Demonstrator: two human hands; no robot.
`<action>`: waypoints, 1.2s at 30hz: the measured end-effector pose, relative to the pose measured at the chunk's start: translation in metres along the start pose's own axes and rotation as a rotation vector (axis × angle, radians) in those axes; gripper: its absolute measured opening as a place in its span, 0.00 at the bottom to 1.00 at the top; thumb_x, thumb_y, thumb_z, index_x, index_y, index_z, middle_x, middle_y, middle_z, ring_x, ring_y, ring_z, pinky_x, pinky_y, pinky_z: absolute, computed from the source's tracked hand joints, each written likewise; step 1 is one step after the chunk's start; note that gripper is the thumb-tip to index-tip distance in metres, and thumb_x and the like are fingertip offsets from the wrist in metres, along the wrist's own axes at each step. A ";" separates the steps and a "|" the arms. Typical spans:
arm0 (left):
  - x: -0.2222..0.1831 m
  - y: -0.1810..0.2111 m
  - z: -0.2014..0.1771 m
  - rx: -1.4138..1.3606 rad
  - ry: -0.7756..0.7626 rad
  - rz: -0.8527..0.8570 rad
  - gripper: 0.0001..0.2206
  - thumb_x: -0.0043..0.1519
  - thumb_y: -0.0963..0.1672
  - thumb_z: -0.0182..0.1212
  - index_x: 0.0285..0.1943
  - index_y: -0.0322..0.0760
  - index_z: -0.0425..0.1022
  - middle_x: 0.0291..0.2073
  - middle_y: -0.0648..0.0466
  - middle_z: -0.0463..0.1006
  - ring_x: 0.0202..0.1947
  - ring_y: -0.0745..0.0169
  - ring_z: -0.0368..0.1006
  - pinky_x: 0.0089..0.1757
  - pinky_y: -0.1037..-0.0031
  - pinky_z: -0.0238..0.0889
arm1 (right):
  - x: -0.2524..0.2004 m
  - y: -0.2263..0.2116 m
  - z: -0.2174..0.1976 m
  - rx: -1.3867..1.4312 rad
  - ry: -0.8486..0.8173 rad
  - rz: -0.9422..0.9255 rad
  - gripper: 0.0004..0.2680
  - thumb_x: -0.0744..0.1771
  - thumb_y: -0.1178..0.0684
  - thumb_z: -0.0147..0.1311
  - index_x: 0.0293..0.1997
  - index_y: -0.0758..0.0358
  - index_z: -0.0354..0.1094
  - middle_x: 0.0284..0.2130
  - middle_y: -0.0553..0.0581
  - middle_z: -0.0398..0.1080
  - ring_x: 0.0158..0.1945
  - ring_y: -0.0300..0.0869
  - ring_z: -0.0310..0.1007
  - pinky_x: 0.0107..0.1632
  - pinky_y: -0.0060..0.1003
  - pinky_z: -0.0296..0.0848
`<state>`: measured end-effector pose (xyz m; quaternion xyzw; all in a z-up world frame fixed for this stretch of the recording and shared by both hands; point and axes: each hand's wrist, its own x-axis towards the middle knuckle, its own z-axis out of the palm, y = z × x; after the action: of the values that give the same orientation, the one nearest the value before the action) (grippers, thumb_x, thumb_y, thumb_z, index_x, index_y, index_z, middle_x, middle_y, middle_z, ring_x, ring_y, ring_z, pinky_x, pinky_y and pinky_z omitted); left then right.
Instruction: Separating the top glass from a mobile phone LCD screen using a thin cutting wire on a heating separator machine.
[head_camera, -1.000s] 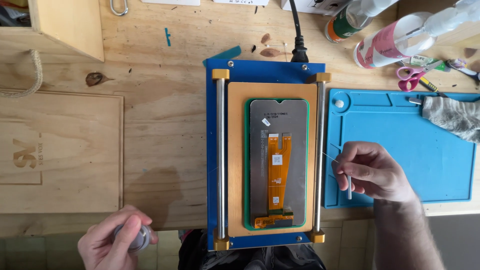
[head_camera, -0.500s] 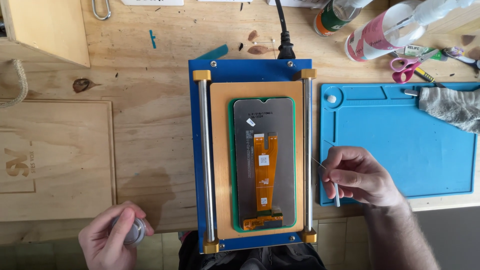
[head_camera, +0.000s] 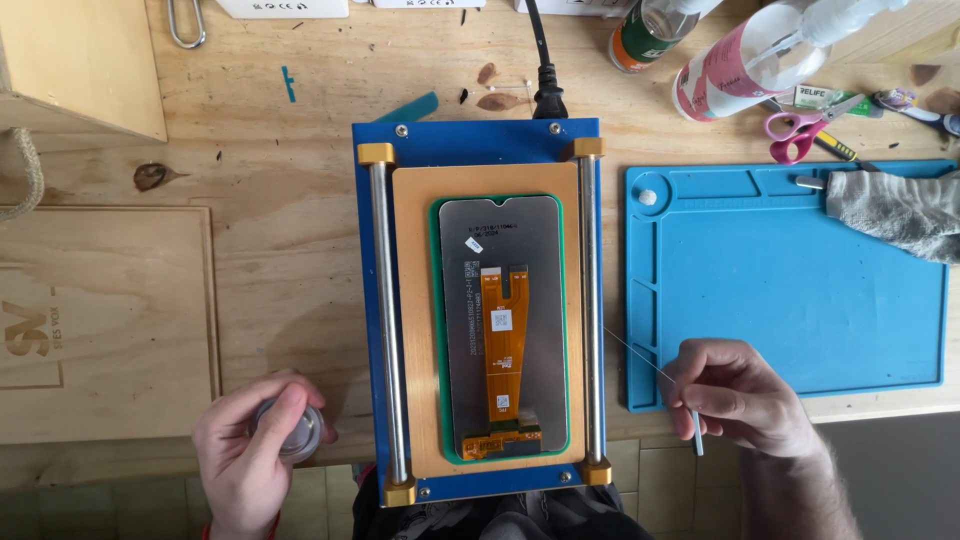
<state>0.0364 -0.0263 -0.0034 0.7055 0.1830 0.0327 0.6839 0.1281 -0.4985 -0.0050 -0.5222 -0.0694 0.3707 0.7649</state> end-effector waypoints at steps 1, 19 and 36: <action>0.003 0.002 0.003 0.000 0.001 0.001 0.14 0.70 0.42 0.59 0.32 0.25 0.79 0.24 0.45 0.79 0.13 0.58 0.76 0.19 0.77 0.65 | -0.005 0.003 -0.001 -0.001 -0.001 -0.001 0.06 0.71 0.56 0.57 0.38 0.68 0.74 0.23 0.63 0.79 0.22 0.39 0.72 0.20 0.27 0.63; 0.026 0.017 0.022 -0.018 -0.101 0.094 0.13 0.70 0.43 0.59 0.34 0.27 0.80 0.26 0.47 0.80 0.14 0.57 0.78 0.20 0.79 0.68 | -0.029 0.001 -0.011 0.051 0.075 -0.118 0.06 0.73 0.56 0.53 0.40 0.65 0.73 0.21 0.60 0.74 0.25 0.41 0.65 0.21 0.28 0.60; 0.013 0.002 -0.001 -0.041 -0.036 0.034 0.11 0.68 0.42 0.61 0.36 0.26 0.82 0.29 0.44 0.82 0.12 0.53 0.78 0.17 0.76 0.67 | -0.015 -0.035 0.030 -0.046 -0.102 -0.118 0.04 0.72 0.56 0.59 0.42 0.65 0.76 0.24 0.58 0.80 0.25 0.42 0.74 0.30 0.38 0.70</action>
<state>0.0489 -0.0214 -0.0040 0.6947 0.1579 0.0353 0.7009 0.1197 -0.4923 0.0419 -0.5149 -0.1473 0.3494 0.7688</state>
